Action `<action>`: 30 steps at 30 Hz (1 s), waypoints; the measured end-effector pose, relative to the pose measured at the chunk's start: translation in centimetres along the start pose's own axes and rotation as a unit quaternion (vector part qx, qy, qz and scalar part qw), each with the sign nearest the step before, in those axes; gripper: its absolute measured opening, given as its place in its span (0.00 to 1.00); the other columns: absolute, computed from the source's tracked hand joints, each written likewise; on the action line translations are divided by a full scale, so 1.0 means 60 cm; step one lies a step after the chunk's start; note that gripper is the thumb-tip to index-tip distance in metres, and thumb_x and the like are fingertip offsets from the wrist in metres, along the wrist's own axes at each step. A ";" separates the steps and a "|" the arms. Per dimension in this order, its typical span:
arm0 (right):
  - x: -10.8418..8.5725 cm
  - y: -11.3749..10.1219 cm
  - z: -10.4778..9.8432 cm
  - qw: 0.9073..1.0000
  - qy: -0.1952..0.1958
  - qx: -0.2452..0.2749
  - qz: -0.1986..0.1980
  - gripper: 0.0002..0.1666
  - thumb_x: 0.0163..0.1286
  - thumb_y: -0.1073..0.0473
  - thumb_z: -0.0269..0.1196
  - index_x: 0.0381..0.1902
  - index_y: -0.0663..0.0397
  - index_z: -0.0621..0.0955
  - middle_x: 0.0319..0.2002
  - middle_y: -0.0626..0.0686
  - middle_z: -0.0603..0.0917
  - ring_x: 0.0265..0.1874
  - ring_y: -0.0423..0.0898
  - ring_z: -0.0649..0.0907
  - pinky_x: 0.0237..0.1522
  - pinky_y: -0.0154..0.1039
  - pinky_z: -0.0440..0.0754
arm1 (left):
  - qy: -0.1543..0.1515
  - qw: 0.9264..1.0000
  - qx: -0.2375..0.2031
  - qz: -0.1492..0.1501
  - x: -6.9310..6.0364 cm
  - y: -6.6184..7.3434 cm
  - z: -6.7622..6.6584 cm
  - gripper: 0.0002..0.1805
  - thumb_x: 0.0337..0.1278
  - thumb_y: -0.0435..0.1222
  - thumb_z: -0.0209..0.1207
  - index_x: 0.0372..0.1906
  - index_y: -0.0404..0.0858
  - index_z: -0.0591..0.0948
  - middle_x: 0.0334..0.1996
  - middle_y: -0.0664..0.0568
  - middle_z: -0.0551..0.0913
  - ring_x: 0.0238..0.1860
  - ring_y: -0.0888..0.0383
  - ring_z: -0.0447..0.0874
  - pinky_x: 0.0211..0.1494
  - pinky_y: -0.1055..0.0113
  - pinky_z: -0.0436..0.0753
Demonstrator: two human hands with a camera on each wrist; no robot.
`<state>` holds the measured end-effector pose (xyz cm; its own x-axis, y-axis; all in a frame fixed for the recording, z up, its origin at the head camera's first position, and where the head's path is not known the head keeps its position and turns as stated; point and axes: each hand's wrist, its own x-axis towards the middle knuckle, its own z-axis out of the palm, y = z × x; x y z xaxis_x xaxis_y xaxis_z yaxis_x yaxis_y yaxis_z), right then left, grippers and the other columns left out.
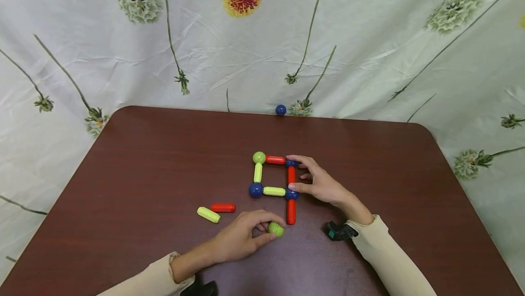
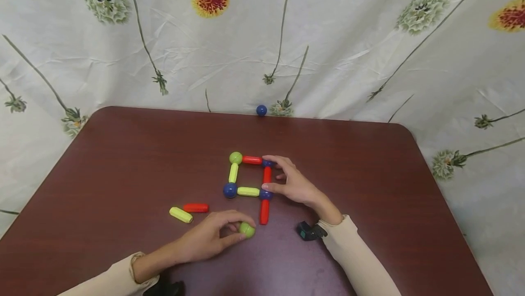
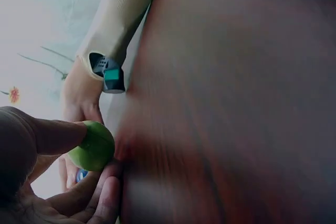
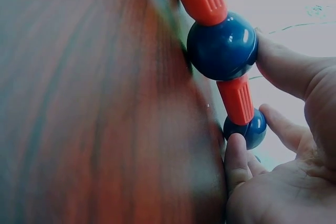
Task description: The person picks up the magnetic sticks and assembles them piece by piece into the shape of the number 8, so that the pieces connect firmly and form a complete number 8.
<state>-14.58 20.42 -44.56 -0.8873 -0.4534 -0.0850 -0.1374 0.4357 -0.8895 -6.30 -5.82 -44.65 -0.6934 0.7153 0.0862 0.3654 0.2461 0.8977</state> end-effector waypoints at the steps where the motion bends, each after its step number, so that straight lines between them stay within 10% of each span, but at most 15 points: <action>1: 0.000 0.000 0.000 1.000 0.000 0.000 0.000 0.42 0.66 0.59 0.70 0.74 0.45 0.66 0.69 0.60 0.63 0.64 0.59 0.67 0.64 0.55 0.71 | 0.004 1.000 0.003 0.004 0.000 0.000 0.003 0.16 0.61 0.30 0.66 0.54 0.44 0.83 0.43 0.59 0.85 0.43 0.67 0.80 0.50 0.69 0.82; 30: -0.002 -0.002 0.001 1.000 -0.006 -0.004 0.005 0.42 0.66 0.58 0.70 0.75 0.43 0.65 0.70 0.60 0.62 0.67 0.60 0.67 0.65 0.58 0.70 | 0.040 0.996 0.071 -0.020 0.009 0.023 0.047 0.15 0.59 0.33 0.68 0.51 0.48 0.86 0.46 0.61 0.84 0.48 0.67 0.79 0.50 0.68 0.78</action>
<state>-14.41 20.40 -44.47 -0.8827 -0.4594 -0.0990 -0.1328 0.4460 -0.8851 -4.41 -3.24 -44.58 -0.7545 0.6501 0.0904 0.4161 0.3673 0.8318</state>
